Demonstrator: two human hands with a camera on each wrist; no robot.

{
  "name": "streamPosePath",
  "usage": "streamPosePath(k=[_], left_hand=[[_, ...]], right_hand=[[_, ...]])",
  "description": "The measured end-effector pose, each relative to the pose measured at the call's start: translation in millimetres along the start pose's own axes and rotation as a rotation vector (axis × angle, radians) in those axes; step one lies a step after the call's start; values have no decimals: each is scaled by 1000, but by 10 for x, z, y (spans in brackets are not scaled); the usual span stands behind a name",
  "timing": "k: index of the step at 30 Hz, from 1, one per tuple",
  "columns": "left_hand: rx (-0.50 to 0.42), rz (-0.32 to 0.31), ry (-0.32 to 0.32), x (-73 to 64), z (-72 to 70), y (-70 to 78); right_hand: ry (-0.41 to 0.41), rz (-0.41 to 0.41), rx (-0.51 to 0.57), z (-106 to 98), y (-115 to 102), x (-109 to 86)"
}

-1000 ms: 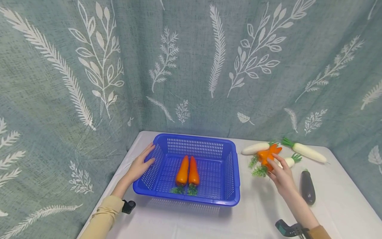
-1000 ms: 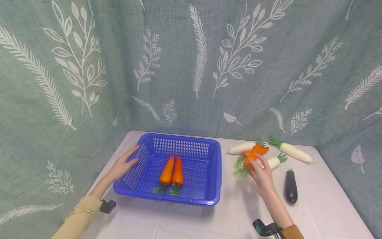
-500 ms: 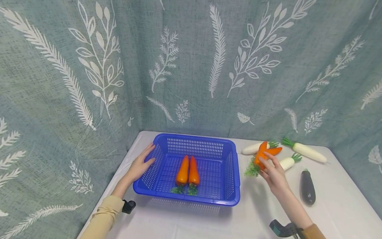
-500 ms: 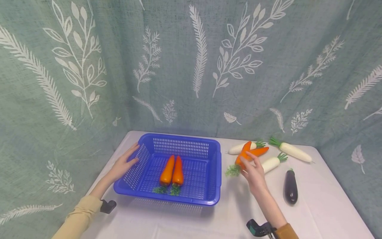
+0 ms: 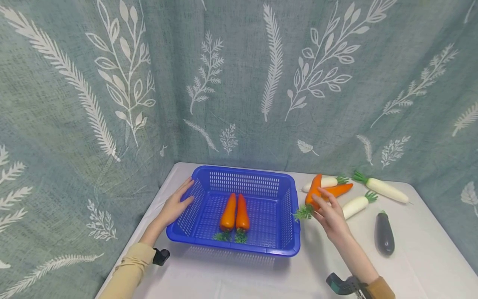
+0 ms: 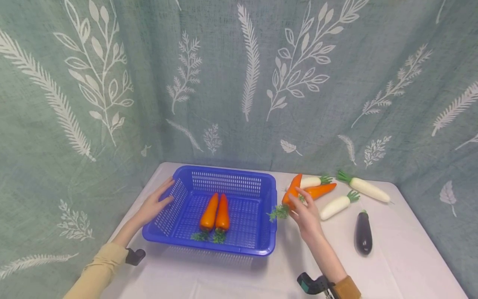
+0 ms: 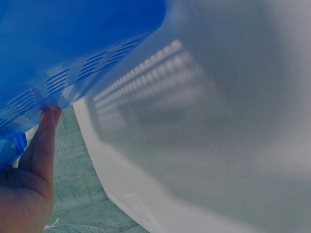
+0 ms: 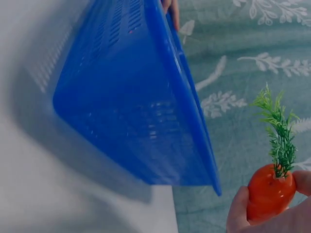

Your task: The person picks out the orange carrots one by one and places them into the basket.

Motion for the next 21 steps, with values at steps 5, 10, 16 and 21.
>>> streamPosePath(k=[5,10,16,21], left_hand=[[6,-4,-3,2,5,4],[-1,-10,-5,2,9,-9],[15,8,1,6,4,3],[10,8,1,6,9,-2]], right_hand=[[-14,13,50,96,22,3],[-35,20,56,187,41,5],[-46,6,52,307,53,26],[-66,-3,56,432,73,31]])
Point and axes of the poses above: each hand's wrist, its own x-axis towards the middle knuckle, its own z-axis out of the palm, y = z × x, the point moved 7 cm from there along x, towards the middle knuckle, and after that the axes turned 6 degrees about z, right-handed, at the moved point
